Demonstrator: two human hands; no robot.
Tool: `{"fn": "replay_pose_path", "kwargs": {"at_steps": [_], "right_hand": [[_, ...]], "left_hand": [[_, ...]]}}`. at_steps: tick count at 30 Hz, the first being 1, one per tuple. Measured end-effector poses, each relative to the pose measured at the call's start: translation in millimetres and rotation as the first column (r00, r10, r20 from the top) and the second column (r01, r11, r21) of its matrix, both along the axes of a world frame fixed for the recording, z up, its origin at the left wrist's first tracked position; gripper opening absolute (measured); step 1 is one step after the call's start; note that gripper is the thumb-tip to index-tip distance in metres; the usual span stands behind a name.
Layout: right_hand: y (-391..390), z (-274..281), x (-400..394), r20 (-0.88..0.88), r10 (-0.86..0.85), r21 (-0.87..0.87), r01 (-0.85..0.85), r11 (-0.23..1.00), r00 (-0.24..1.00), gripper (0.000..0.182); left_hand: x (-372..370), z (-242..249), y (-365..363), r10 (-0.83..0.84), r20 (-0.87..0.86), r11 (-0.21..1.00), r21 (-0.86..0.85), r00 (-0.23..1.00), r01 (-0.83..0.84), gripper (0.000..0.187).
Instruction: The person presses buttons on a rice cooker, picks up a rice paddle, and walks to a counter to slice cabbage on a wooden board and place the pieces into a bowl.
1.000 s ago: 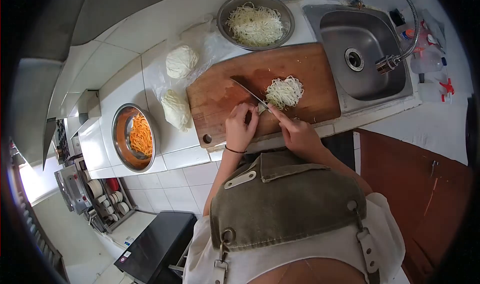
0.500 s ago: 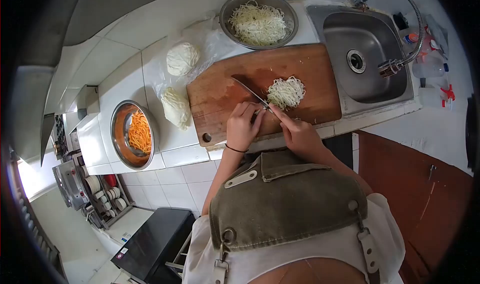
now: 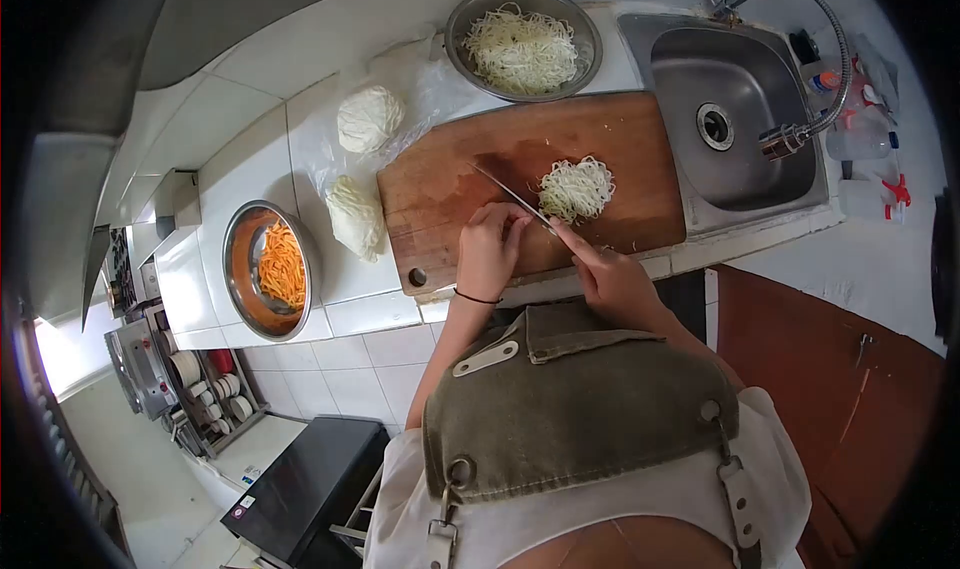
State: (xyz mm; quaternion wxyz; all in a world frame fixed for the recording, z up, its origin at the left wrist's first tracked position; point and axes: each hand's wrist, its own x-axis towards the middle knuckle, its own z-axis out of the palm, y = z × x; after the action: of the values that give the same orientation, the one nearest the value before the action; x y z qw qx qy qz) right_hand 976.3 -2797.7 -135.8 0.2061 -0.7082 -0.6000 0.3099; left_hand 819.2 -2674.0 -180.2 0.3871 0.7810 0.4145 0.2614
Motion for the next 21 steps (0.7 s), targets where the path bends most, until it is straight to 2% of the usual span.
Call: {"fn": "replay_pose_path", "kwargs": {"at_steps": [1, 4, 7, 9, 11, 14, 16, 20, 21], "right_hand": [[0, 2, 0, -0.015, -0.006, -0.057, 0.006, 0.998, 1.000, 0.065], [-1, -2, -2, 0.017, 0.003, -0.021, -0.002, 1.000, 1.000, 0.063], [2, -3, -4, 0.018, -0.005, -0.056, 0.006, 0.998, 1.000, 0.063], [7, -7, -6, 0.038, 0.003, -0.047, -0.001, 0.999, 0.999, 0.063], [11, -8, -6, 0.059, 0.010, -0.034, -0.008, 0.999, 0.998, 0.063], [12, -10, -8, 0.069, 0.011, 0.019, -0.013, 1.000, 0.998, 0.063], [10, -16, -8, -0.062, -0.047, 0.201, 0.059, 0.978, 0.997, 0.066], [3, -10, -5, -0.029, -0.035, 0.171, 0.039, 0.984, 0.999, 0.065], [1, -9, -4, -0.019, -0.019, 0.095, 0.021, 0.995, 1.000, 0.064]], "left_hand": [[0, 0, -1, -0.001, 0.000, 1.000, -0.002, 1.000, 0.001, 0.008], [1, 2, -2, 0.018, 0.010, 0.999, -0.044, 1.000, -0.018, 0.008], [0, 2, -2, 0.015, 0.033, 0.998, -0.063, 0.999, -0.013, 0.007], [-1, -1, -2, -0.017, -0.006, 0.999, 0.046, 1.000, 0.017, 0.007], [-2, -1, -2, -0.022, 0.010, 0.997, 0.080, 1.000, 0.021, 0.007], [-4, 2, -2, -0.035, 0.013, 0.993, 0.113, 0.999, 0.033, 0.007], [-5, 3, -1, -0.038, 0.002, 0.993, 0.112, 0.999, 0.038, 0.007], [-4, 2, -2, -0.005, 0.008, 1.000, 0.019, 1.000, 0.004, 0.006], [-3, 2, -2, -0.014, -0.002, 1.000, -0.009, 1.000, 0.014, 0.007]]}}
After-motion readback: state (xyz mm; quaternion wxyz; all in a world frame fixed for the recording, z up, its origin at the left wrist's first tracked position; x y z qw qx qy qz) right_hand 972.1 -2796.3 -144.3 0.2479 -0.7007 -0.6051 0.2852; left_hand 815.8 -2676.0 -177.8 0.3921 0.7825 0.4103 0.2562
